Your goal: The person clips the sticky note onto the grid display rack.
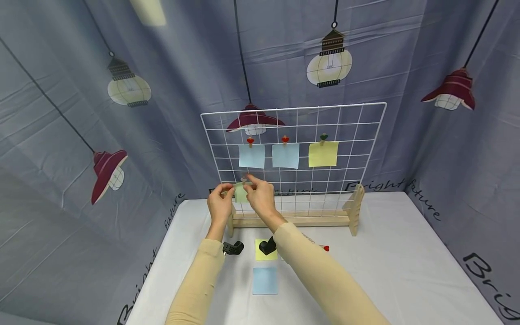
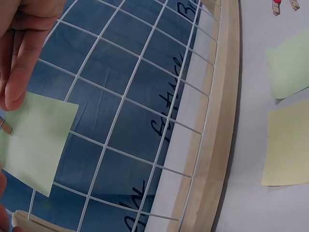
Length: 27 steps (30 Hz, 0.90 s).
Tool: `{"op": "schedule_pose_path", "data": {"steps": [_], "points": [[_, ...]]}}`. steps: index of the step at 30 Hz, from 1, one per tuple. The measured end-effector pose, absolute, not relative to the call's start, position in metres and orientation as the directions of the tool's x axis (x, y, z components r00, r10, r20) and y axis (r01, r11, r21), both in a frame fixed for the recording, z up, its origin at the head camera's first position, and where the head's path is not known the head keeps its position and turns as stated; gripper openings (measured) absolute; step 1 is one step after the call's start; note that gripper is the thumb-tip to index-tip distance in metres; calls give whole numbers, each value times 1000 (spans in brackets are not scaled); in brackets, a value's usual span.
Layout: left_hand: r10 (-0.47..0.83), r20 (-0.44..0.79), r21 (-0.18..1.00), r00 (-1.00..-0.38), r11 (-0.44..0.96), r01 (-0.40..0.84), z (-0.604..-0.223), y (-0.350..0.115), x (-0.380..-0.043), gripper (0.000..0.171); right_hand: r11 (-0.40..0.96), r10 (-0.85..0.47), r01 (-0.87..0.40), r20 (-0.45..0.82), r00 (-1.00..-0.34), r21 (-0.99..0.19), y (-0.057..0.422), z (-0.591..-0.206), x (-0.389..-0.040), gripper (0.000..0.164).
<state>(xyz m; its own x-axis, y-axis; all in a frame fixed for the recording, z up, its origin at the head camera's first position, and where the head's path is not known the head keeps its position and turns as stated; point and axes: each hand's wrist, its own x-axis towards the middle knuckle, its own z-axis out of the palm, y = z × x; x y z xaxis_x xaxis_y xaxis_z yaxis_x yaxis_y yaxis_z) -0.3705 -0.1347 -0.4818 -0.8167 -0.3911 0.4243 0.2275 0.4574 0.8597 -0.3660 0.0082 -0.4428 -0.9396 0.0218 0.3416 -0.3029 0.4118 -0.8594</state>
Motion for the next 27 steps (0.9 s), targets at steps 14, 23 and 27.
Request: {"op": "schedule_pose_path", "data": {"steps": [14, 23, 27], "points": [[-389, 415, 859, -822, 465, 213, -489, -139, -364, 16, 421, 24, -311, 354, -935, -852, 9, -446, -363, 41], [-386, 411, 857, -826, 471, 207, -493, -141, -357, 17, 468, -45, -389, 418, -907, -794, 12, -451, -358, 42], [-376, 413, 854, -830, 476, 209, -495, -141, -353, 18, 458, -68, -412, 431, -900, -788, 15, -453, -353, 42]]}}
